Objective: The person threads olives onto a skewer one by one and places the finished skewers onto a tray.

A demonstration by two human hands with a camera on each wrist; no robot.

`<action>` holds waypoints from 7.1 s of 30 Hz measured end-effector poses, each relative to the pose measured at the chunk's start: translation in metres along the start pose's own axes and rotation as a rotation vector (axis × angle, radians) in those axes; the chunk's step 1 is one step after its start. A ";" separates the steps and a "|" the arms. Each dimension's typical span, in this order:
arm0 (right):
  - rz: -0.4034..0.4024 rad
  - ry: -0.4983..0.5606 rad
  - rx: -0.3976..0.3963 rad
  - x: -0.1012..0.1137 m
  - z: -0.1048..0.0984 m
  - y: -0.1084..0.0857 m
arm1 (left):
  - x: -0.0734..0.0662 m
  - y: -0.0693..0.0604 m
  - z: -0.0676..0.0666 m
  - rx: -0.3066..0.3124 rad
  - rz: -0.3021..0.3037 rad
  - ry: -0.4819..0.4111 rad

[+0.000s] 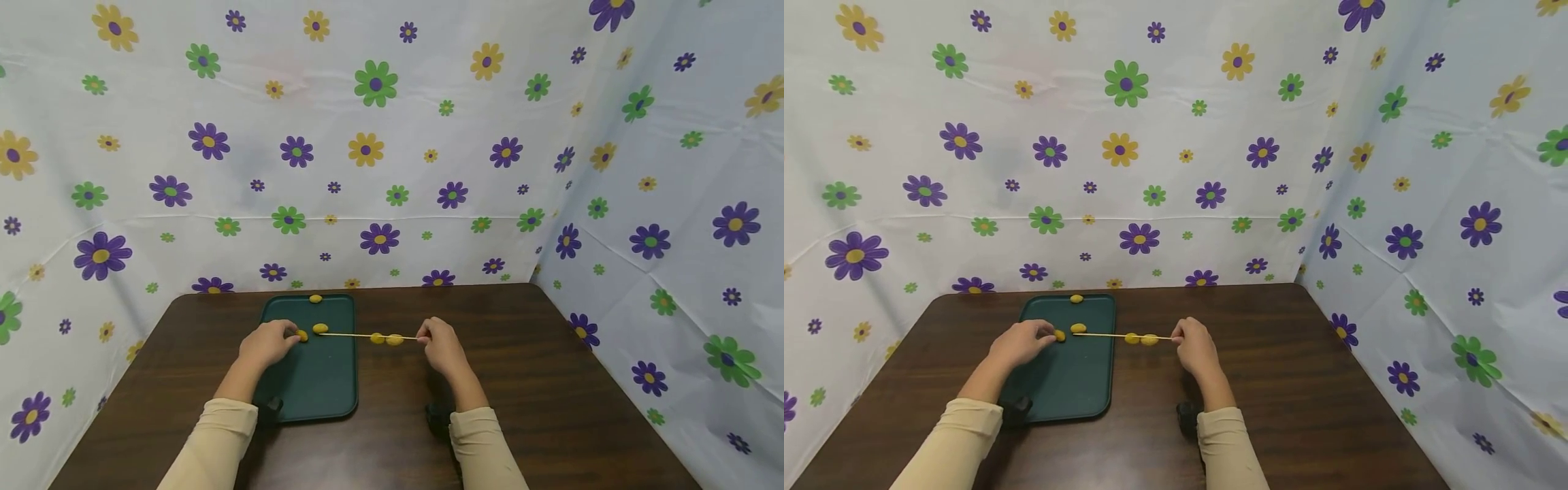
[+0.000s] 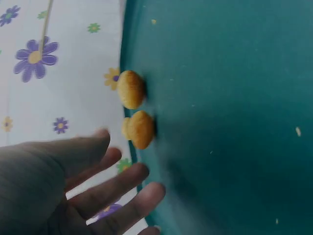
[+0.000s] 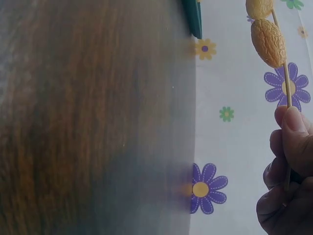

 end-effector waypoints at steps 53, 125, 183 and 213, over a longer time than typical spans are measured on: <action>-0.024 0.035 -0.005 0.006 0.005 -0.001 | -0.013 -0.020 0.006 -0.208 0.183 -0.318; -0.098 -0.070 0.007 0.016 0.016 -0.003 | -0.010 -0.034 0.024 -0.367 0.239 -0.415; -0.145 -0.194 0.029 0.038 0.029 -0.009 | -0.041 -0.041 0.018 -0.323 0.276 -0.259; -0.185 -0.219 0.056 0.049 0.038 -0.012 | -0.046 -0.040 0.020 -0.310 0.289 -0.232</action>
Point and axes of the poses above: each hand's wrist, its own y-axis towards the middle knuckle, its own z-axis out of the palm, x = y × z, the point moved 8 cm from there along y, towards the middle knuckle, and after that the axes turned 6 degrees about z, right-handed, at the moved point
